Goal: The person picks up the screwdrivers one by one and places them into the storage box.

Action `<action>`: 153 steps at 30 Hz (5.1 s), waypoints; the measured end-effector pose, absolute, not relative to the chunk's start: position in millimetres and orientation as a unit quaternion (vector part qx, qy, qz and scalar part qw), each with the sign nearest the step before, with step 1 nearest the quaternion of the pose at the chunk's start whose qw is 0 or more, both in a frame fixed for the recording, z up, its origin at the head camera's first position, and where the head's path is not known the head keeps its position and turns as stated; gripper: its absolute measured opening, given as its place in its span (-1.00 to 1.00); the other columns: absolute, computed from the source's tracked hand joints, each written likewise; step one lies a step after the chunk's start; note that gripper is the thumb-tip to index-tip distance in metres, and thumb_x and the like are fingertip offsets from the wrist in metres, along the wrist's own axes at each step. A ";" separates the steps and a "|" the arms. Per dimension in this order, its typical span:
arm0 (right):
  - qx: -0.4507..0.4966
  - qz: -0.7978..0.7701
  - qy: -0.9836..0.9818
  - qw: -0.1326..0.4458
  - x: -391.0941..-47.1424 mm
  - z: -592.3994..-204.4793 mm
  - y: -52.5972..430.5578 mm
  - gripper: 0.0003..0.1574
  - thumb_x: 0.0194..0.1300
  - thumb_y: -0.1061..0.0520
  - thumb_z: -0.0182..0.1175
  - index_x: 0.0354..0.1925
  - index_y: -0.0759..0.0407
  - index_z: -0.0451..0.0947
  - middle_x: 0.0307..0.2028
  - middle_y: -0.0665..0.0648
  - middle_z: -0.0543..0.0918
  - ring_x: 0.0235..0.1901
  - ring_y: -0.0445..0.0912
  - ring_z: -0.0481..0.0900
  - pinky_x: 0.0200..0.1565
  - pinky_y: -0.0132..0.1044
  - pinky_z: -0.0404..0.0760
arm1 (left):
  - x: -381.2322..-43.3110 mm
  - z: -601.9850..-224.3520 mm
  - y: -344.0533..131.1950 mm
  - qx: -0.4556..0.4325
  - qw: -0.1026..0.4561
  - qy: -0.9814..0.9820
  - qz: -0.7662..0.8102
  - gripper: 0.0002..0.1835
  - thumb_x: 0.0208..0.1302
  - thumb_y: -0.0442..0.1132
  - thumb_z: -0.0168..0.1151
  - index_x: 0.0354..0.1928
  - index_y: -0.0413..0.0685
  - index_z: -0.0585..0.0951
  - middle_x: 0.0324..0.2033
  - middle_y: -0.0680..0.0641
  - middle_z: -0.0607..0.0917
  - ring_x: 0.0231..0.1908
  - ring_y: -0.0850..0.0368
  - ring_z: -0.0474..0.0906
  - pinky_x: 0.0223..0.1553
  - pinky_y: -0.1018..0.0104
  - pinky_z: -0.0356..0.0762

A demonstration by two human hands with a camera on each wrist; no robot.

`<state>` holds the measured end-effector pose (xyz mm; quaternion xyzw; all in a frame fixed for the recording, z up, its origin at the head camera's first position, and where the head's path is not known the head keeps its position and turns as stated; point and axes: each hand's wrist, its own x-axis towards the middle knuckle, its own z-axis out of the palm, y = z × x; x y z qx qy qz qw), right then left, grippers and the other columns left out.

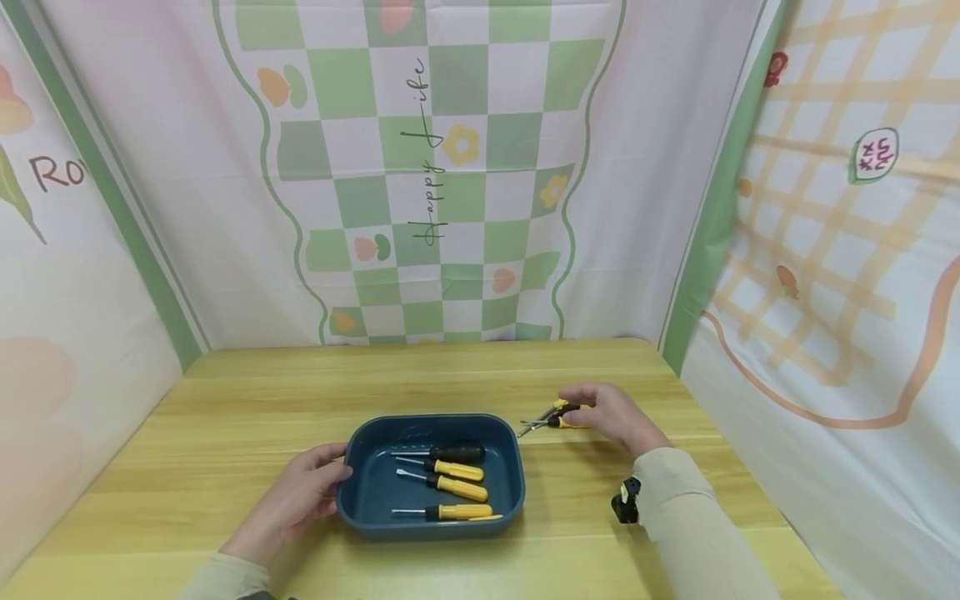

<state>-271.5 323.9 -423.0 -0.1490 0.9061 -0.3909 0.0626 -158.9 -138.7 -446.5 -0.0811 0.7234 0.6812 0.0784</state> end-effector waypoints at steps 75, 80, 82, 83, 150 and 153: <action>-0.123 -0.319 0.937 0.067 -272.6 -448.4 333.9 -0.63 0.20 0.25 0.45 0.01 0.21 0.76 -0.08 0.16 0.76 -0.12 -0.05 0.59 -0.02 -0.17 0.57 | -157.2 -445.5 -138.7 -0.080 0.079 0.725 0.679 -0.46 0.36 -0.38 0.15 0.38 -0.28 0.50 -0.21 -0.13 0.57 -0.49 0.16 0.48 -0.60 0.47 0.47; -0.134 -0.317 0.937 0.063 -271.3 -448.8 335.2 -0.64 0.22 0.23 0.45 0.02 0.21 0.76 -0.09 0.14 0.76 -0.13 -0.06 0.59 -0.04 -0.19 0.57 | -157.0 -445.2 -138.4 -0.079 0.078 0.726 0.679 -0.46 0.36 -0.37 0.16 0.39 -0.29 0.50 -0.17 -0.15 0.58 -0.48 0.15 0.49 -0.60 0.47 0.48; -0.140 -0.317 0.936 0.062 -270.1 -448.2 335.6 -0.63 0.23 0.21 0.45 0.02 0.21 0.76 -0.09 0.15 0.76 -0.13 -0.07 0.59 -0.04 -0.22 0.57 | -157.2 -445.4 -138.1 -0.080 0.079 0.725 0.679 -0.46 0.36 -0.37 0.15 0.38 -0.28 0.50 -0.17 -0.16 0.58 -0.48 0.15 0.49 -0.60 0.47 0.49; -0.142 -0.318 0.935 0.062 -269.5 -447.7 335.7 -0.63 0.23 0.21 0.44 0.03 0.22 0.76 -0.09 0.16 0.76 -0.13 -0.07 0.59 -0.05 -0.23 0.56 | -157.3 -445.6 -138.0 -0.082 0.080 0.725 0.679 -0.46 0.36 -0.37 0.15 0.38 -0.27 0.50 -0.16 -0.16 0.58 -0.48 0.15 0.49 -0.60 0.47 0.48; -0.147 -0.437 0.884 0.081 -252.6 -422.2 307.9 -0.52 0.45 0.05 0.32 0.21 0.28 0.65 0.03 0.23 0.71 -0.08 -0.05 0.60 -0.07 -0.30 0.65 | -158.7 -451.4 -140.2 -0.067 0.071 0.725 0.682 -0.48 0.38 -0.37 0.13 0.37 -0.29 0.51 -0.20 -0.12 0.57 -0.48 0.15 0.48 -0.61 0.47 0.47; -0.153 -0.440 0.881 0.080 -251.2 -418.6 305.6 -0.50 0.45 0.03 0.31 0.22 0.28 0.63 0.05 0.22 0.70 -0.05 -0.05 0.61 -0.03 -0.30 0.65 | -158.3 -451.3 -139.9 -0.067 0.071 0.725 0.682 -0.48 0.38 -0.38 0.14 0.37 -0.29 0.51 -0.21 -0.12 0.57 -0.48 0.15 0.48 -0.61 0.46 0.47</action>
